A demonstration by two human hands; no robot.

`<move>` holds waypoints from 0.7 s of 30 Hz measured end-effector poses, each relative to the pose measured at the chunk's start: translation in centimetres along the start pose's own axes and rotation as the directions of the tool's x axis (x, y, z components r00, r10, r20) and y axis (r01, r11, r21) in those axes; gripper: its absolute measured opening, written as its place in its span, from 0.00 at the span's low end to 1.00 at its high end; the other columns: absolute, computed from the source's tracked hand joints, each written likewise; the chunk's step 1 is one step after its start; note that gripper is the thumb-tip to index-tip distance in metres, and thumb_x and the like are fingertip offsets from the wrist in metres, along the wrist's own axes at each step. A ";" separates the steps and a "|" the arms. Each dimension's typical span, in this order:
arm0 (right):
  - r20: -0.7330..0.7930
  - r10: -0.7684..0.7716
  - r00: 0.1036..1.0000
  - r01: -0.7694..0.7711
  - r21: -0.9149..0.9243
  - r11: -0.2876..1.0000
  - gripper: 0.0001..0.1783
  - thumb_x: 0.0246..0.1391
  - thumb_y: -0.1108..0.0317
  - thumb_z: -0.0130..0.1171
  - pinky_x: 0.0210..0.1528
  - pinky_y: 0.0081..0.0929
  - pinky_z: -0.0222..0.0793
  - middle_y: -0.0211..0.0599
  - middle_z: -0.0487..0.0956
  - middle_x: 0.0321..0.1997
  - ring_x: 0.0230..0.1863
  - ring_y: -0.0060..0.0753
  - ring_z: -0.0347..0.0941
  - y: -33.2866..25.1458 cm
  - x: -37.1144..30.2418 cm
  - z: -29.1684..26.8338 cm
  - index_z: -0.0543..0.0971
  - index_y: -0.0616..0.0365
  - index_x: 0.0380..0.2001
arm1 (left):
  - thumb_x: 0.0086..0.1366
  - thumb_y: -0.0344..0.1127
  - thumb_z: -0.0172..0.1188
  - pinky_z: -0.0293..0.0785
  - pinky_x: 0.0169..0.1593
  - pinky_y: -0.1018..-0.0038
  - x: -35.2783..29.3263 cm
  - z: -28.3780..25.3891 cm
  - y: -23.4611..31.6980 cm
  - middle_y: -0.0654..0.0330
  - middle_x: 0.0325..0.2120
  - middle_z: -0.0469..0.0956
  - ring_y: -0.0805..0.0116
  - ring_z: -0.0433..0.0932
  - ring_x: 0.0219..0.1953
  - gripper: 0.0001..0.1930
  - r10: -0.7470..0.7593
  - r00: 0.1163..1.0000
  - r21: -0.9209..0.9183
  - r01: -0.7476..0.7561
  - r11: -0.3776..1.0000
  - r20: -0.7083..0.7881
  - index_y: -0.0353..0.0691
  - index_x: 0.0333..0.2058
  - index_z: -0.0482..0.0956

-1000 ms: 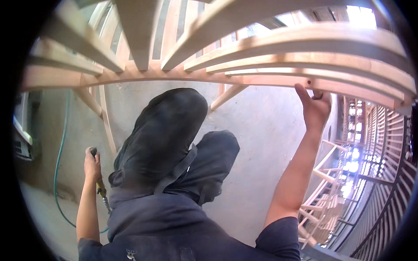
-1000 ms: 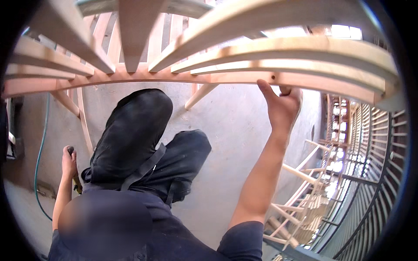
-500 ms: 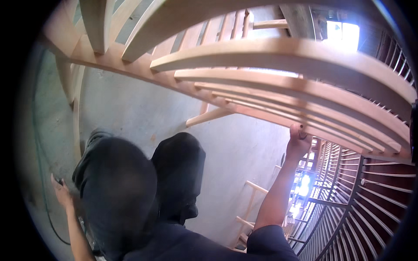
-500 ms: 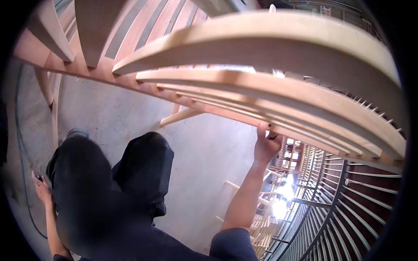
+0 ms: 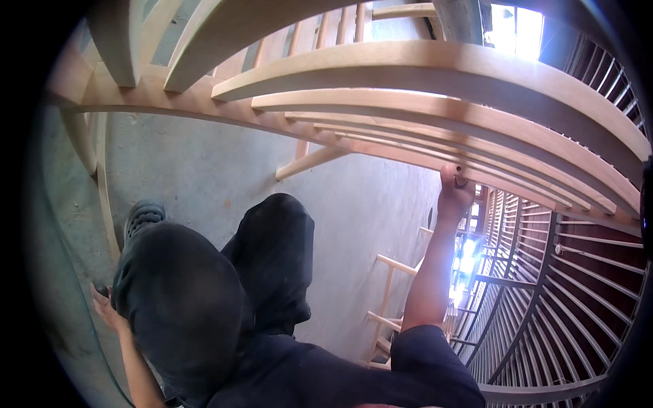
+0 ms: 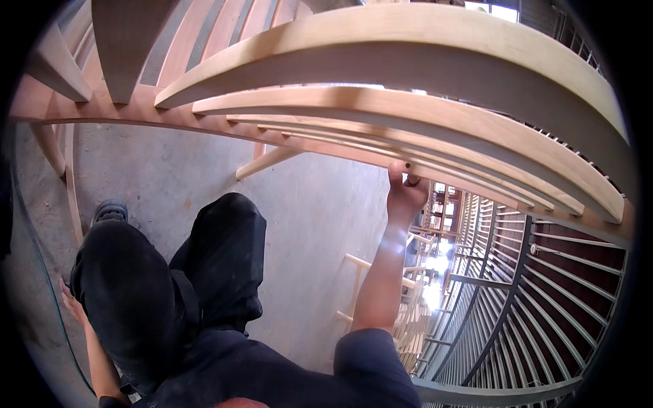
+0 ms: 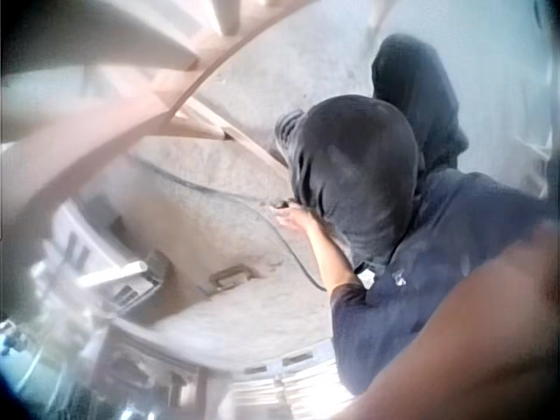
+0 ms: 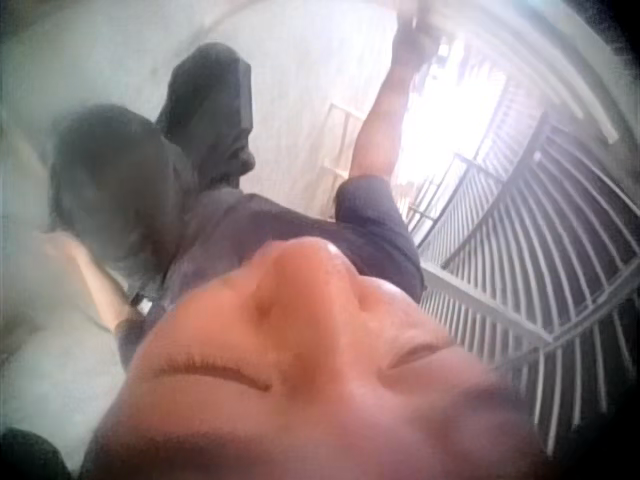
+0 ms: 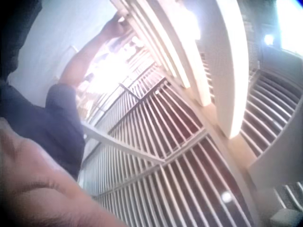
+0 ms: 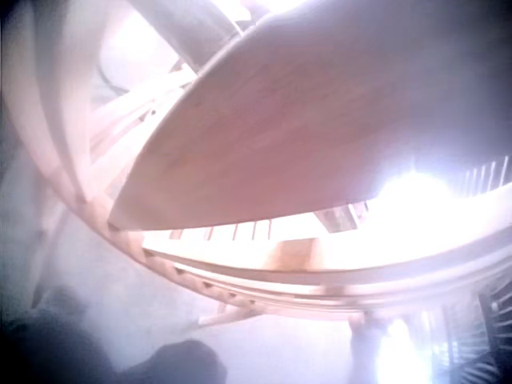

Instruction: The person assembles a wooden chair by attaching slats to the frame using a pneumatic nail gun. They position the slats, drive nails into the joints, and occasionally adjust the tool or the chair's position while sitting on the workshop floor.

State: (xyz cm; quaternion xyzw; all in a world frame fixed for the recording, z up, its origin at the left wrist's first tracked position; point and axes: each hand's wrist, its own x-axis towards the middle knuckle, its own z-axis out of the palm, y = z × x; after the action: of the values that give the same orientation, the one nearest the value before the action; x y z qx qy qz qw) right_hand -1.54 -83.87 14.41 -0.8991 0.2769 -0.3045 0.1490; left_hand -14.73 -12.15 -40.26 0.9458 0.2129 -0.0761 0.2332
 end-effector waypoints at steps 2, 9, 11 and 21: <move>-0.020 -0.020 1.000 0.018 -0.069 0.997 0.25 0.48 0.66 0.75 0.48 0.26 0.72 0.29 0.81 0.41 0.41 0.23 0.75 0.0 -0.1 0.0 0.81 0.61 0.49 | 0.74 0.45 0.56 0.67 0.63 0.55 -0.4 -0.5 1.4 0.45 0.62 0.72 0.43 0.70 0.63 0.31 -0.074 0.997 0.048 0.073 0.996 0.015 0.46 0.71 0.61; 0.037 -0.232 0.972 0.233 -0.289 0.929 0.25 0.53 0.58 0.77 0.49 0.30 0.72 0.32 0.82 0.44 0.44 0.29 0.76 3.5 0.9 -0.1 0.84 0.62 0.48 | 0.68 0.32 0.56 0.64 0.66 0.56 0.5 -2.6 2.5 0.40 0.58 0.74 0.44 0.71 0.62 0.28 -0.101 0.993 0.003 0.101 0.995 0.057 0.32 0.66 0.67; 0.025 -0.347 0.938 0.347 -0.116 0.931 0.23 0.56 0.64 0.74 0.56 0.32 0.72 0.37 0.83 0.50 0.51 0.33 0.77 8.1 2.2 -1.9 0.82 0.65 0.51 | 0.66 0.36 0.57 0.68 0.64 0.52 0.8 -4.2 4.7 0.38 0.57 0.74 0.39 0.71 0.60 0.28 -0.172 0.978 -0.179 0.192 0.965 0.117 0.34 0.64 0.67; 0.050 -0.315 0.948 0.319 -0.105 0.942 0.26 0.68 0.56 0.61 0.62 0.32 0.69 0.44 0.79 0.56 0.59 0.36 0.73 12.4 4.6 -1.6 0.77 0.68 0.58 | 0.63 0.38 0.64 0.76 0.49 0.47 1.2 -10.0 4.3 0.38 0.39 0.81 0.36 0.80 0.44 0.26 -0.160 0.970 -0.070 0.175 0.982 0.186 0.37 0.56 0.65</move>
State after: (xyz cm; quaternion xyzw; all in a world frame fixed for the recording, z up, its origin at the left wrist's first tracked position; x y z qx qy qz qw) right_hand -4.52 -96.70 12.35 -0.9437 0.1427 -0.2938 0.0519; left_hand -11.33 -10.43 -29.97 0.9028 0.2732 -0.1711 0.2846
